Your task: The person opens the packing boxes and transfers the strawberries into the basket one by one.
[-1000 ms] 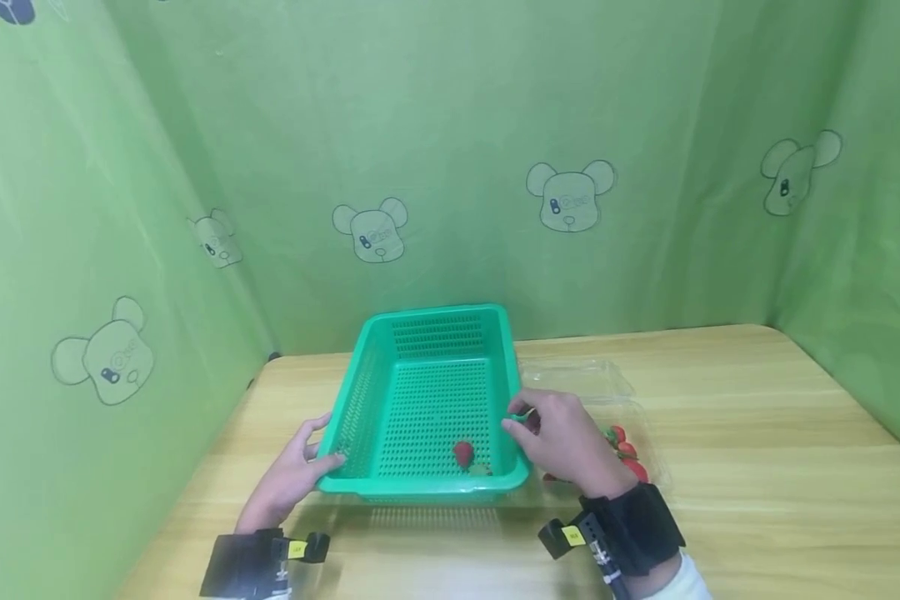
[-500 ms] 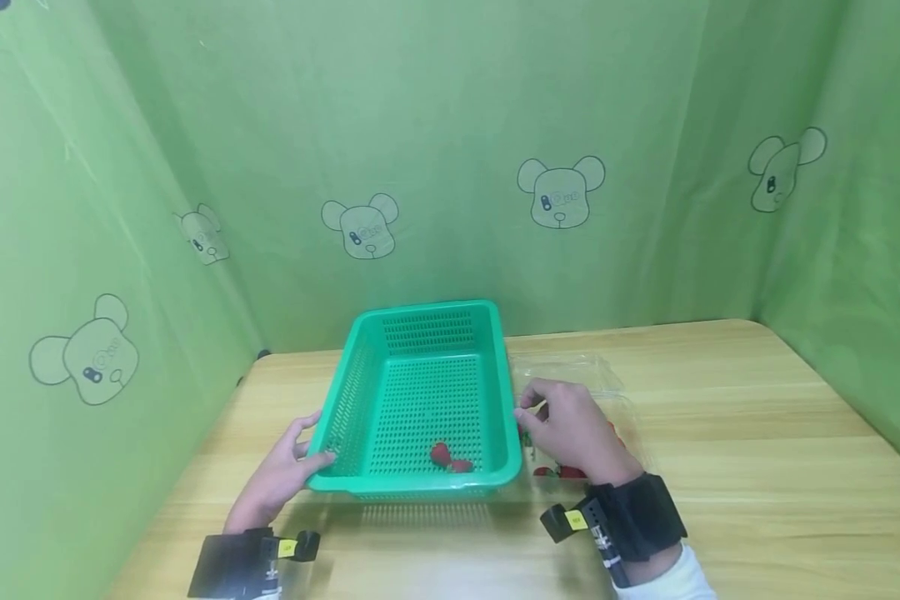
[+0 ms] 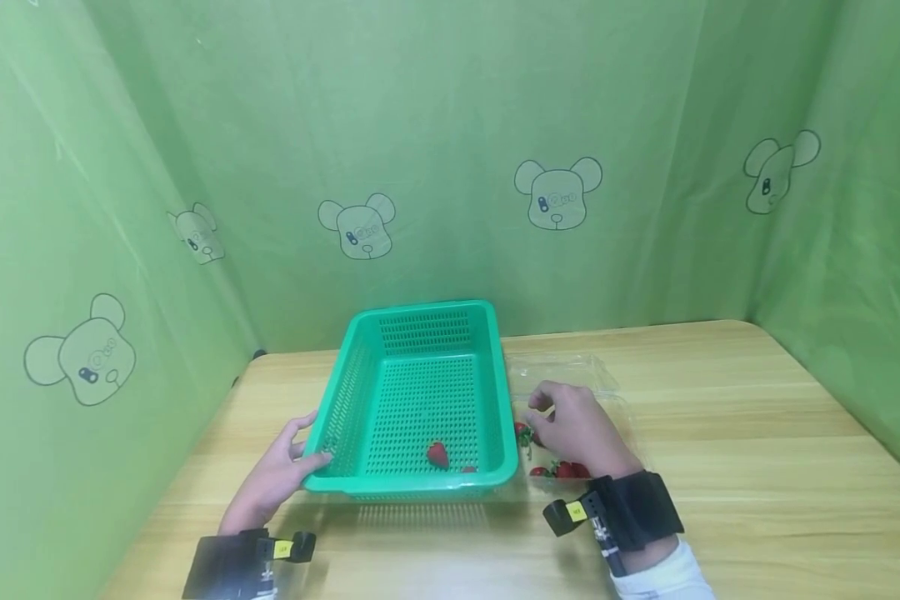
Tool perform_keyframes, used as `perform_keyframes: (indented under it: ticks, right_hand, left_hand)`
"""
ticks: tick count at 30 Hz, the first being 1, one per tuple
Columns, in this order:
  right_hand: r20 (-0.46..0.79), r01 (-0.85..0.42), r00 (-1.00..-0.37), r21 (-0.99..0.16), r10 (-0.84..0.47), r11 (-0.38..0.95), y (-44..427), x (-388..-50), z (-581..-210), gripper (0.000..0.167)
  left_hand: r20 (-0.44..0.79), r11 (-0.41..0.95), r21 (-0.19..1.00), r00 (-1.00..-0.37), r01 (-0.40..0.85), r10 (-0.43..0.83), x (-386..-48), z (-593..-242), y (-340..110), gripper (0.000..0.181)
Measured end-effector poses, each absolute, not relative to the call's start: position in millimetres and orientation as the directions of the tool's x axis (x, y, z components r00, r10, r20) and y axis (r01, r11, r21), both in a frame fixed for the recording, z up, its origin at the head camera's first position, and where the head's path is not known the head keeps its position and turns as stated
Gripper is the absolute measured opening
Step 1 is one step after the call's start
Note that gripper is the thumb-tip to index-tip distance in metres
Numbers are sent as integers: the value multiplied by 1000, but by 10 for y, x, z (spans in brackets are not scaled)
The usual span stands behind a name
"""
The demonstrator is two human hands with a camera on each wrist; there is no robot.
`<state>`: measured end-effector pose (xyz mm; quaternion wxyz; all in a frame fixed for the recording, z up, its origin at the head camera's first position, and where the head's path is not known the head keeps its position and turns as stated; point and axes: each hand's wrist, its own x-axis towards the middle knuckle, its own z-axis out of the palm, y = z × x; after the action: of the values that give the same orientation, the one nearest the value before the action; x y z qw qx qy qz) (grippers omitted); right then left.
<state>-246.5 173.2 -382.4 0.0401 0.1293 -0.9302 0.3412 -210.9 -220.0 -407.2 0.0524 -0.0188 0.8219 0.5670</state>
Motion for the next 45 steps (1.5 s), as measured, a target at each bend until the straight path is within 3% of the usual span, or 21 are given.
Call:
perform_keyframes:
  ticks: [16, 32, 45]
  right_hand:
    - [-19, -150, -981, -568, -195, 809, 1838, -2674, -4154, 22]
    - [-28, -151, -981, -525, -194, 838, 1800, -2688, -4272, 21]
    - [-14, -125, -987, -558, -160, 820, 1709, -2687, -4367, 23]
  left_hand:
    - [-108, 342, 935, -994, -92, 28, -2113, -4078, -2186, 69]
    - [-114, 390, 915, -993, -101, 10, -2121, -4104, -2211, 69]
    - [-106, 387, 917, -994, -92, 15, -2127, -4096, -2211, 69]
